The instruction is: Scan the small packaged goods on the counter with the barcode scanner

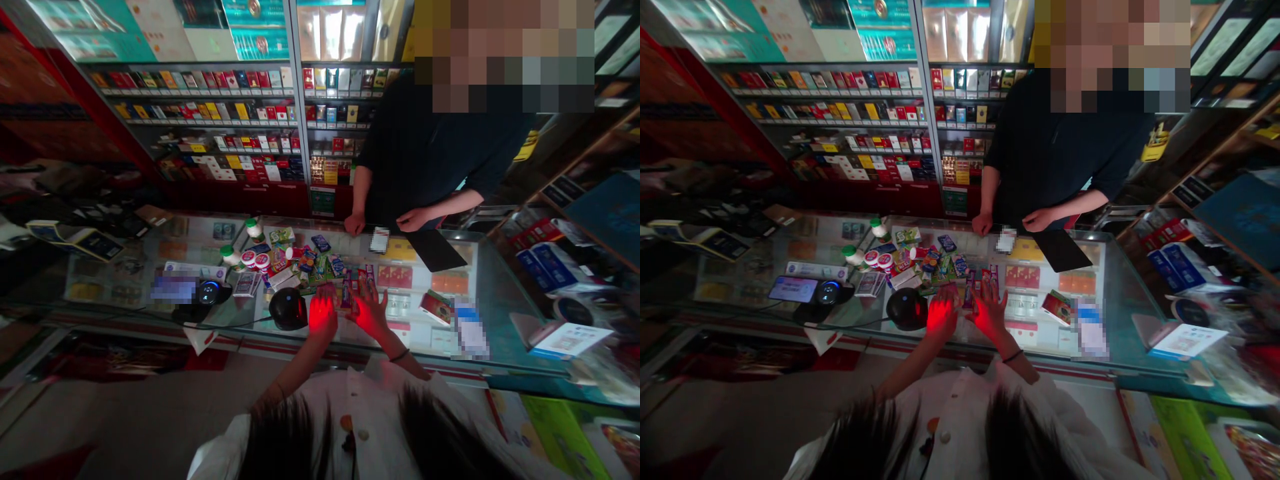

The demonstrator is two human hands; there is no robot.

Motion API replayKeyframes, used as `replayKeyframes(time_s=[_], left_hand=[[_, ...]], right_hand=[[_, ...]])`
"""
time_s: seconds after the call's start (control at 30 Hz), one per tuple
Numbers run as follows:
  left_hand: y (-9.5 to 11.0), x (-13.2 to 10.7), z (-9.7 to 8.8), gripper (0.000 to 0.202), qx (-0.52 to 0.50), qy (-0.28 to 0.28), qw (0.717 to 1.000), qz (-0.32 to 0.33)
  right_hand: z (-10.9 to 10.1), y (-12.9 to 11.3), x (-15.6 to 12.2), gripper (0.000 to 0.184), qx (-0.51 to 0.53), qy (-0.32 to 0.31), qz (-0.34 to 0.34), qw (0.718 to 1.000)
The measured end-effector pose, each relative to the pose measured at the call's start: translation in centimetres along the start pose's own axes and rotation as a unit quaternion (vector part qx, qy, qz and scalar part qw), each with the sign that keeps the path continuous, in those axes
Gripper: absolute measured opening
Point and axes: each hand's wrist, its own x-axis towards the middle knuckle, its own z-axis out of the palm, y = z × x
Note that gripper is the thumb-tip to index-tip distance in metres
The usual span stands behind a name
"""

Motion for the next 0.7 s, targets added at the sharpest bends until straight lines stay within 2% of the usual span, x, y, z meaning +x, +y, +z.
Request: replayKeyframes(time_s=[0.13,0.33,0.47,0.57,0.7], left_hand=[[0.0,-0.3,0.6,0.067,0.028,-0.010,0.999,-0.018],[-0.5,0.0,0.7,0.055,0.026,0.001,1.000,-0.006],[-0.8,0.5,0.5,0.045,0.015,0.010,1.000,-0.002],[-0.7,0.9,0.4,0.045,0.027,0.011,1.000,-0.010],[-0.4,1.3,0.3,0.055,0.032,0.010,0.999,-0.015]], right_hand=[[0.4,-0.2,-0.2,0.079,0.000,-0.006,-0.012,1.000],[0.7,-0.1,-0.5,0.047,0.026,0.019,-0.023,0.999],[0.5,0.2,-0.4,0.036,0.026,0.021,-0.011,0.999],[0.1,0.3,-0.3,0.040,0.016,0.006,-0.016,1.000],[0.0,0.2,-0.3,0.052,0.012,0.006,-0.038,0.999]])
